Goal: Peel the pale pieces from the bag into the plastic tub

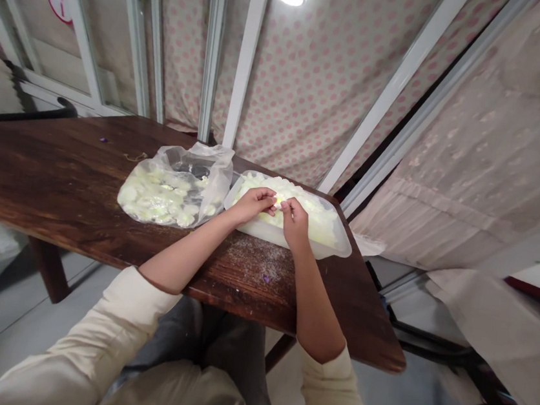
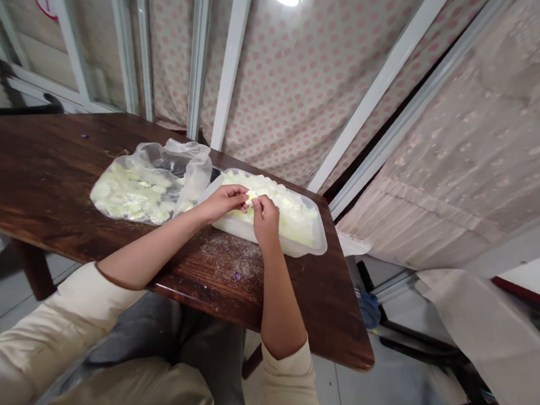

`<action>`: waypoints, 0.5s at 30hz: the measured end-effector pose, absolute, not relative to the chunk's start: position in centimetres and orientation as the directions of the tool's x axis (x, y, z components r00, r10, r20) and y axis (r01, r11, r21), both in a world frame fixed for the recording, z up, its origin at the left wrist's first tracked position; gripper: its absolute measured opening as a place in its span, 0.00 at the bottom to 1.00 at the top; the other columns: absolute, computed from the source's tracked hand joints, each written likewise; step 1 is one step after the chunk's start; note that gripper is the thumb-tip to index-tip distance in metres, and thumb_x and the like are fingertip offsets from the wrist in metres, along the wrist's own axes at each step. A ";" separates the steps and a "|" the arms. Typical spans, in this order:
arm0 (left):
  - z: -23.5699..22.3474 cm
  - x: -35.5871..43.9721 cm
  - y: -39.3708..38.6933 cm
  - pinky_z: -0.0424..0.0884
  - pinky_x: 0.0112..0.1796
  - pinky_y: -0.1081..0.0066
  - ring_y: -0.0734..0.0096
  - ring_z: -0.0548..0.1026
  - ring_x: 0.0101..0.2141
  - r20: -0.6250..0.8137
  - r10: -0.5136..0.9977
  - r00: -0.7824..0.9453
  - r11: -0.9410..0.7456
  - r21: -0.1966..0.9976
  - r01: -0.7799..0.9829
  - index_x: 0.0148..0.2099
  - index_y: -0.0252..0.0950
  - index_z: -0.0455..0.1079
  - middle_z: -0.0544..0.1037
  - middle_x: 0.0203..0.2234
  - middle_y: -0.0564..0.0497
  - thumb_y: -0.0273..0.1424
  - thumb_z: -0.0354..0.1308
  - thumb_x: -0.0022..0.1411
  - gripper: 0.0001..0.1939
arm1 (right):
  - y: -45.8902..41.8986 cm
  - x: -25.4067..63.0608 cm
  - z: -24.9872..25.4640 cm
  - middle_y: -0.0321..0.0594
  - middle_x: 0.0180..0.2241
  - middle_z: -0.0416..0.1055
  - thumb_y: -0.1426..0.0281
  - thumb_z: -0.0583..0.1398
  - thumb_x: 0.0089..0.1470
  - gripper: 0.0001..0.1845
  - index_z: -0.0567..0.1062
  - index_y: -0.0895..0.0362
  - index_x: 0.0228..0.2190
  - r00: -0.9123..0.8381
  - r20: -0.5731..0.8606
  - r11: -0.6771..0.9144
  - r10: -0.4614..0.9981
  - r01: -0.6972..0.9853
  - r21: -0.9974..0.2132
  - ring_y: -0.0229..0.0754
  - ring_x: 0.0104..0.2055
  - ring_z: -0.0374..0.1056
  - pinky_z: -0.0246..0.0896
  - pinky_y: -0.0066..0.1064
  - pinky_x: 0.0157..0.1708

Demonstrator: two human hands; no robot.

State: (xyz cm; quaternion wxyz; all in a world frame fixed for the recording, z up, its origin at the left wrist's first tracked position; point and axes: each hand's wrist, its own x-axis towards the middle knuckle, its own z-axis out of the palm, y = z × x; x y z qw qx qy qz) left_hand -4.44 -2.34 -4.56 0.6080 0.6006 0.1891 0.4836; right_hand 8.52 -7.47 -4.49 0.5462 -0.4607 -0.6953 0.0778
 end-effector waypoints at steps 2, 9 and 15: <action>-4.4 -4.7 -2.4 0.67 0.32 0.73 0.81 0.70 0.24 0.336 0.782 0.525 -0.120 0.908 -0.402 0.32 0.30 0.64 0.69 0.24 0.54 0.31 0.60 0.49 0.10 | -7.5 8.6 -4.3 0.31 0.20 0.55 0.60 0.49 0.55 0.16 0.59 0.55 0.20 -0.020 0.664 0.591 0.748 0.477 -0.651 0.34 0.25 0.53 0.49 0.27 0.29; -4.3 -5.1 -2.5 0.67 0.32 0.75 0.82 0.69 0.24 0.328 0.726 0.604 -0.004 0.880 -0.474 0.31 0.31 0.63 0.68 0.22 0.56 0.31 0.61 0.47 0.11 | -6.7 9.2 -4.6 0.31 0.19 0.55 0.57 0.51 0.53 0.19 0.60 0.56 0.19 0.040 0.638 0.589 0.769 0.342 -0.732 0.33 0.24 0.53 0.50 0.26 0.28; -4.4 -4.7 -2.6 0.67 0.33 0.73 0.80 0.70 0.24 0.389 0.753 0.531 -0.237 0.912 -0.333 0.38 0.31 0.63 0.69 0.23 0.55 0.31 0.57 0.52 0.12 | -6.7 9.0 -4.7 0.30 0.18 0.54 0.60 0.51 0.52 0.16 0.61 0.56 0.19 0.206 0.638 0.538 0.742 0.385 -0.750 0.32 0.23 0.52 0.49 0.25 0.26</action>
